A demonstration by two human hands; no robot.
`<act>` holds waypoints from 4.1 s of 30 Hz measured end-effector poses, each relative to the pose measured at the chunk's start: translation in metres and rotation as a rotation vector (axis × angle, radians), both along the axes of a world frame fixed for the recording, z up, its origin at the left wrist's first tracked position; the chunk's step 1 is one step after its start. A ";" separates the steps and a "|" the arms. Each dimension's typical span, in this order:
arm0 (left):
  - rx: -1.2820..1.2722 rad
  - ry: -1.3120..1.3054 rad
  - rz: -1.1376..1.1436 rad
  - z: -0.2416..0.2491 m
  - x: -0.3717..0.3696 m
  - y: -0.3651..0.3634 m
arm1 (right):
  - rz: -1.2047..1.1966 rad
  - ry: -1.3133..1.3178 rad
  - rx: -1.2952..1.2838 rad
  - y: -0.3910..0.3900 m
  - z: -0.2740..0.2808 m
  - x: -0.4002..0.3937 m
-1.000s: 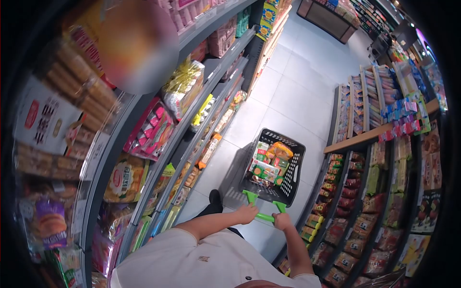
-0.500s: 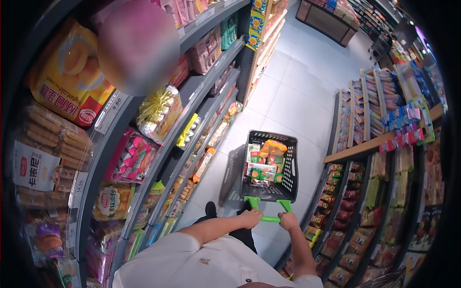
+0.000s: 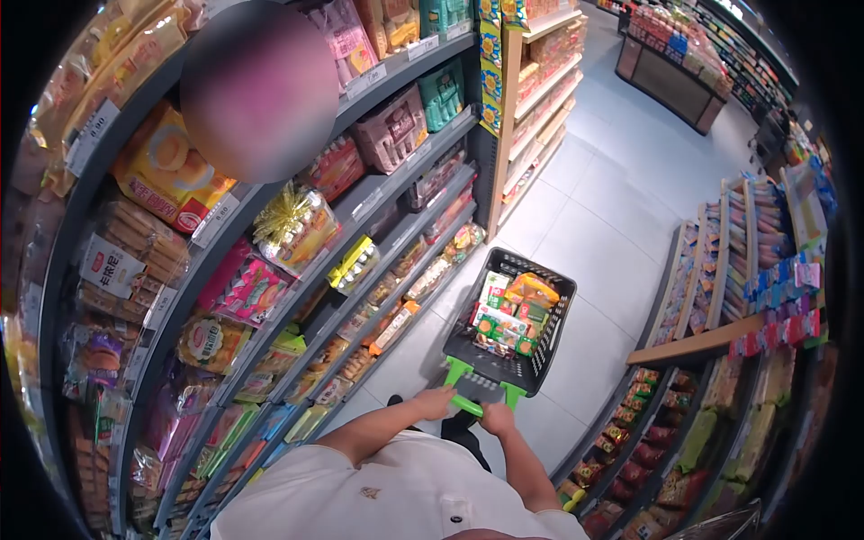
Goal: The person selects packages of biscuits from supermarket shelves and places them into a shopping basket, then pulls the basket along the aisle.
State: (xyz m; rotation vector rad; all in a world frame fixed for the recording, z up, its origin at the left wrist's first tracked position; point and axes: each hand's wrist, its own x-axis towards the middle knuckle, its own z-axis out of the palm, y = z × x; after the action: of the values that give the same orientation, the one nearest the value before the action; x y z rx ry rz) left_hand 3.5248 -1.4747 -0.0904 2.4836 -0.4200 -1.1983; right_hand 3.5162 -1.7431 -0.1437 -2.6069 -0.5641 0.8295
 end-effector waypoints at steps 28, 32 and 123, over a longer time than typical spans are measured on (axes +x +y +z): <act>-0.171 -0.058 0.933 -0.031 -0.005 0.129 | -0.076 -0.096 0.035 -0.030 0.021 0.200; -0.213 -0.107 0.885 -0.061 0.060 0.143 | -0.088 -0.111 0.011 -0.031 0.019 0.234; -0.231 -0.252 1.464 -0.068 0.223 0.083 | -0.199 -0.234 0.113 -0.074 0.051 0.664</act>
State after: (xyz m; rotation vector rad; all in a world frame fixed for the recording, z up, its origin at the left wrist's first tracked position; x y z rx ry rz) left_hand 3.7475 -1.3917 -0.1588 1.8723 0.9990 -0.1868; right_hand 4.1799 -1.8167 -0.0927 -2.6182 -0.3903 0.4222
